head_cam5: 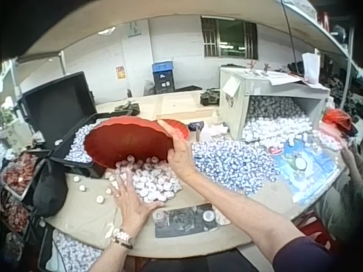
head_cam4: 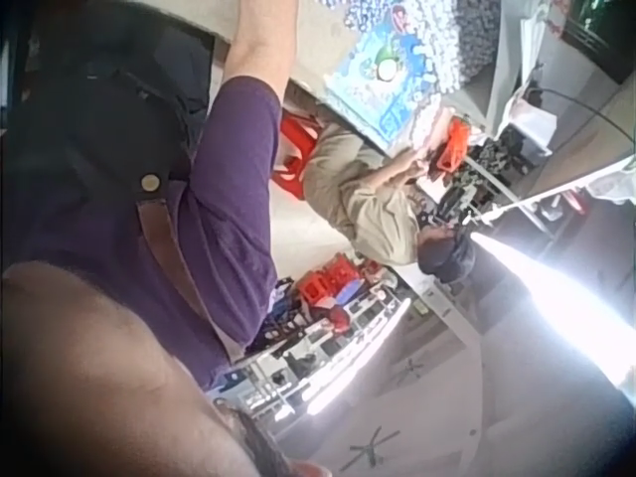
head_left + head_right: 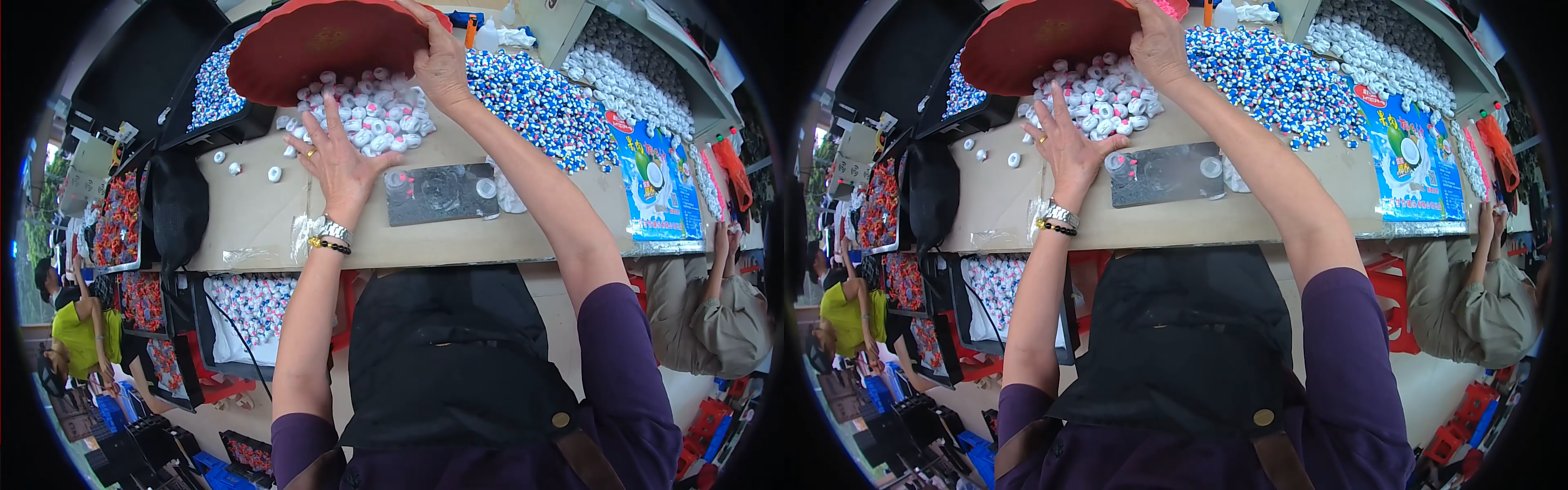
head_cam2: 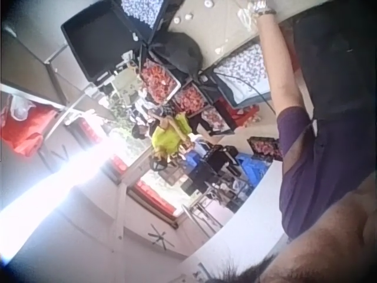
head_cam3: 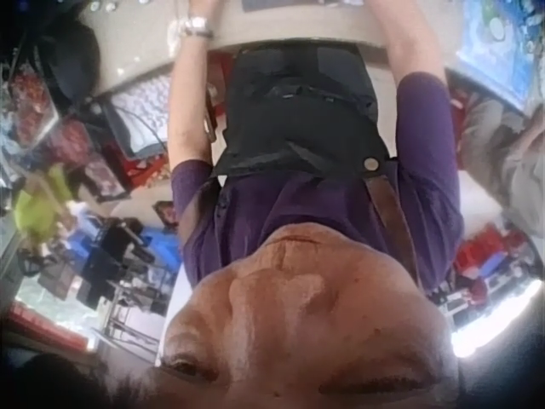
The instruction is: The person assembles plastic figurines by adding blue caps to white figurines by hand.
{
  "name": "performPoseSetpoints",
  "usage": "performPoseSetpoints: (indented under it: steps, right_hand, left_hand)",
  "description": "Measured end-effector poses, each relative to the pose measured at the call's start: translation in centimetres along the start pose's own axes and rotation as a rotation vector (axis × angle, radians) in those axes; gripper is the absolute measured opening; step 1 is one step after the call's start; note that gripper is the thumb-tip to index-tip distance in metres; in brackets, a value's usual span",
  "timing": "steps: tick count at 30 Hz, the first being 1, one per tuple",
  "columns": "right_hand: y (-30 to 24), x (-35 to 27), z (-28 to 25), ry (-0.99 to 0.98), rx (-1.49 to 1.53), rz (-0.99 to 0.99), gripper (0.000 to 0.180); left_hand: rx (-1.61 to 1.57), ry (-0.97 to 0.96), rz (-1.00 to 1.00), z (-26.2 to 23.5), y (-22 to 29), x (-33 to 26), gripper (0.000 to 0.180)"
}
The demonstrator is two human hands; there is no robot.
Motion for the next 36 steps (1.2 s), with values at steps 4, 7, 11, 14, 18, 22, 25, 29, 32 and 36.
performPoseSetpoints:
  steps: [4, 7, 11, 14, 18, 22, 25, 29, 32, 36]
  right_hand:
    - [-2.1, 1.1, -0.3, 0.035, 0.095, -0.266, 0.066]
    - [-2.5, 1.1, -0.1, -0.008, 0.018, -0.271, 0.066]
    - [-2.7, 1.3, -0.2, 0.017, -0.026, -0.320, 0.068]
    - [-2.7, 1.6, -0.4, 0.072, -0.007, -0.276, 0.069]
    - [-2.1, 2.4, -1.7, 0.129, 0.036, -0.211, 0.066]
    - [-3.1, 3.0, -3.8, 0.320, 0.011, -0.222, 0.054]
    - [0.6, 1.9, -7.5, 0.372, -0.183, 0.014, 0.054]
    - [-0.8, -0.8, -14.2, 0.460, 0.287, 0.228, 0.044]
    - [-4.0, -4.4, -22.1, 0.525, 0.435, 0.419, 0.058]
    - [-7.9, -11.3, -32.4, 0.716, 0.309, 0.431, 0.056]
  left_hand:
    - [-0.028, 0.005, 0.016, -0.1, -0.2, -0.4, 0.132]
    - [-0.025, 0.001, 0.005, -0.4, 0.0, -0.6, 0.132]
    - [0.014, -0.039, -0.029, -0.3, 0.2, -0.8, 0.131]
    - [-0.008, -0.014, 0.008, -0.3, -0.3, -0.8, 0.129]
    - [-0.096, -0.026, 0.043, -0.4, -0.7, -0.8, 0.127]
    - [-0.133, -0.086, 0.066, -0.5, -1.7, -1.2, 0.123]
    - [-0.280, -0.090, 0.109, -0.8, -1.9, -1.1, 0.117]
    - [-0.339, -0.048, 0.103, -1.9, -3.8, -1.6, 0.103]
    - [-0.225, 0.177, 0.059, -3.4, -6.6, -0.9, 0.074]
    - [0.135, 0.380, -0.176, -3.1, -14.5, 2.2, 0.042]
Point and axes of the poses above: each hand's wrist, its own x-axis towards the middle knuckle, its own z-axis out of the palm, y = z × x, the point moved 3 cm from there along x, towards the middle knuckle, and after that the axes turned 11 degrees about x, right-handed, at the moved point
